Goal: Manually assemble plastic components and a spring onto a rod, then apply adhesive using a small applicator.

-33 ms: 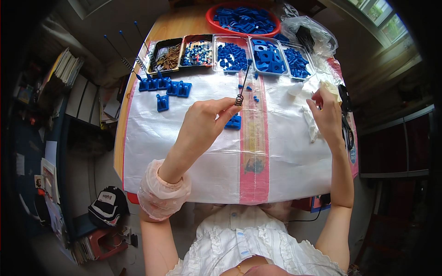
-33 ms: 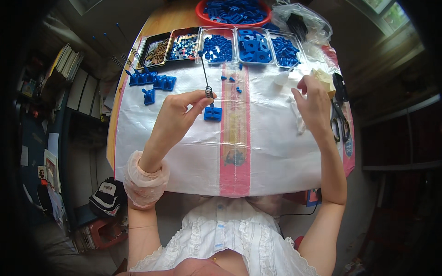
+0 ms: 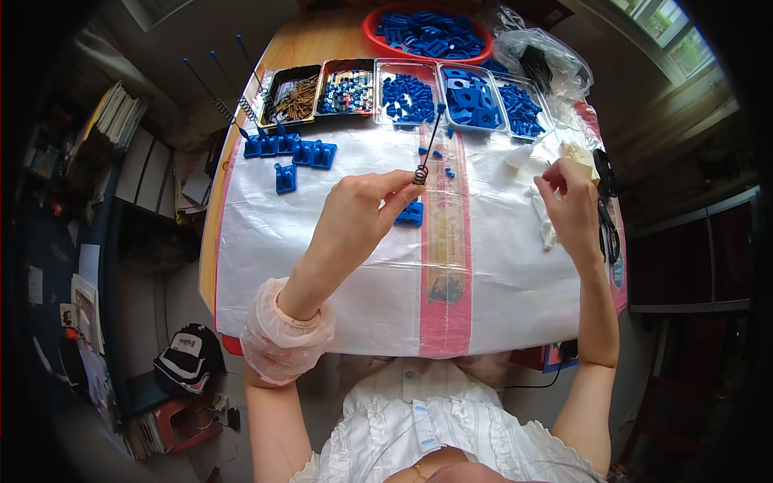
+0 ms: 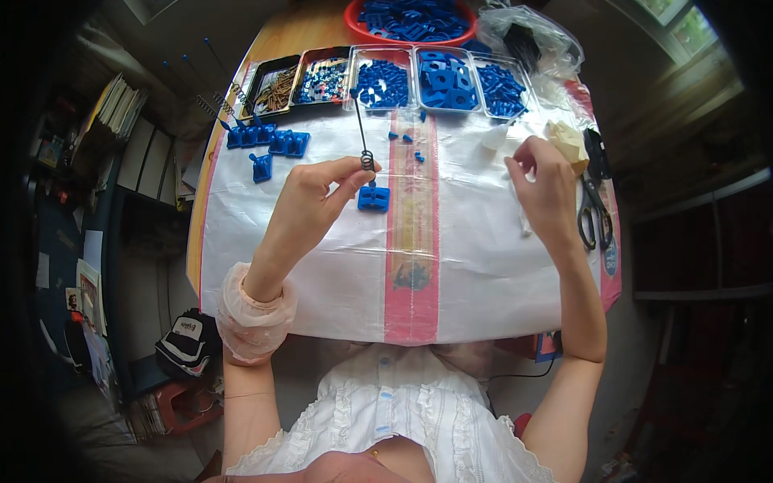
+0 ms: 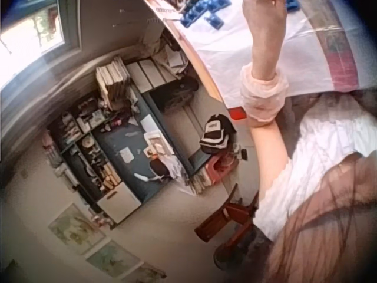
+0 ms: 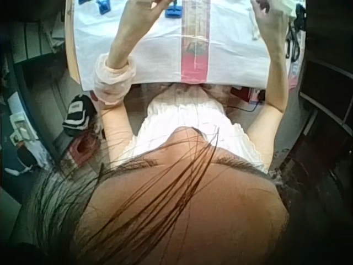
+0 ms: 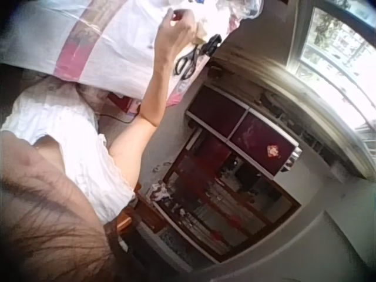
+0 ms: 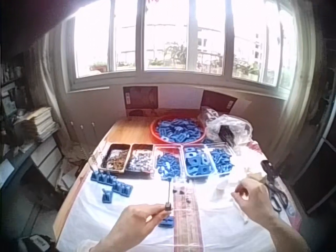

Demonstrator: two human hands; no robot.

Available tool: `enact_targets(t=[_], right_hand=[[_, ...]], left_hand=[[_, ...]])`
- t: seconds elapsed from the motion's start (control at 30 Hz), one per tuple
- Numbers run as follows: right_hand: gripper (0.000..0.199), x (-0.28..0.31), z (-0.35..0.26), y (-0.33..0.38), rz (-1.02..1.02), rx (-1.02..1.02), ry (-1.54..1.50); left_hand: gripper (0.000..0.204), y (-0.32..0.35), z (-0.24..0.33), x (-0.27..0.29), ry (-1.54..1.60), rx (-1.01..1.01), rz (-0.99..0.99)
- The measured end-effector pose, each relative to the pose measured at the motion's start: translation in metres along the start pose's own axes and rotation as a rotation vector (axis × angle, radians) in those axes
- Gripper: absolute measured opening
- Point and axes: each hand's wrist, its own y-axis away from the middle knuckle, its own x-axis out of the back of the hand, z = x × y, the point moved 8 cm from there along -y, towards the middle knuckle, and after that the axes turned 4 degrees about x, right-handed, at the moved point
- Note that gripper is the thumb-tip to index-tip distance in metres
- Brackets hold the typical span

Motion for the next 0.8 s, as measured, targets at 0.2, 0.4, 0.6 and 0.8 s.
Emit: enact_targets(t=[0.2, 0.4, 0.6, 0.8], right_hand=[[0.018, -0.05, -0.095, 0.003, -0.199, 0.197, -0.618], [0.021, -0.09, -0.107, -0.003, -0.23, 0.14, -0.785], [0.018, -0.113, -0.098, -0.004, -0.296, 0.071, -0.869], [0.016, -0.111, -0.095, -0.005, -0.353, 0.036, -0.949]], left_hand=[[0.022, 0.001, -0.002, -0.002, 0.024, -0.034, 0.022], [0.02, 0.0, 0.001, -0.001, 0.045, -0.02, 0.019], [0.023, 0.002, -0.001, -0.002, 0.044, -0.022, 0.03], [0.023, 0.002, -0.004, -0.006, 0.096, -0.028, 0.051]])
